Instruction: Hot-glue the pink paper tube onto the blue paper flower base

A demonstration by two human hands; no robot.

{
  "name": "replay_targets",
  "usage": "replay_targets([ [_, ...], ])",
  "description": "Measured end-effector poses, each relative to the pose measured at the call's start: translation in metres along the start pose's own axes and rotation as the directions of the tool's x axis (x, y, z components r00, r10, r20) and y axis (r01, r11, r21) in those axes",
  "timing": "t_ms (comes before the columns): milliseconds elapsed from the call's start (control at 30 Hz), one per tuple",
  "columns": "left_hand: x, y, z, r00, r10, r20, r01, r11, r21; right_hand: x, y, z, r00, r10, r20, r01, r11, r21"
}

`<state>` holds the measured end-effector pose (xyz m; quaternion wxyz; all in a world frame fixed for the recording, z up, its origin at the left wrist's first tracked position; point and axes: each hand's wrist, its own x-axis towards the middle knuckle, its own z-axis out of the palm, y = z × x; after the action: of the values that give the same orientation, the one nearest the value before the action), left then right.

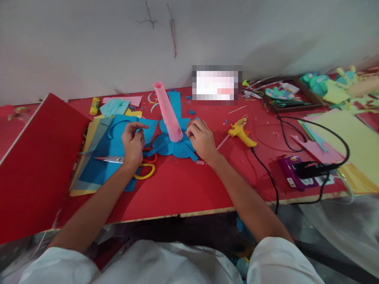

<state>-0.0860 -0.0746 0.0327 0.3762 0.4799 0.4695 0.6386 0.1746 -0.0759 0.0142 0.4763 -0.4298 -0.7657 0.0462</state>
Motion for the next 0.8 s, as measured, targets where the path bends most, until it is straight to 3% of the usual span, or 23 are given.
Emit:
replay_targets([
  [333,0.0,-0.002,0.0,1.0,0.004,0.008,-0.003,1.0,-0.022,0.002,-0.006,-0.005,1.0,0.023,-0.015,-0.023,1.0,-0.019],
  [500,0.0,-0.001,0.0,0.999,0.021,0.033,-0.021,1.0,-0.006,0.004,-0.01,-0.01,0.999,-0.003,0.041,-0.001,0.996,0.085],
  [667,-0.001,0.001,-0.001,0.999,0.021,0.041,-0.022,0.999,0.036,0.003,-0.009,-0.008,0.986,0.165,0.016,-0.166,0.976,0.144],
  [800,-0.001,0.002,-0.001,0.999,0.01,0.047,-0.012,0.999,0.041,0.0,-0.007,-0.011,0.943,0.33,0.033,-0.331,0.934,0.131],
])
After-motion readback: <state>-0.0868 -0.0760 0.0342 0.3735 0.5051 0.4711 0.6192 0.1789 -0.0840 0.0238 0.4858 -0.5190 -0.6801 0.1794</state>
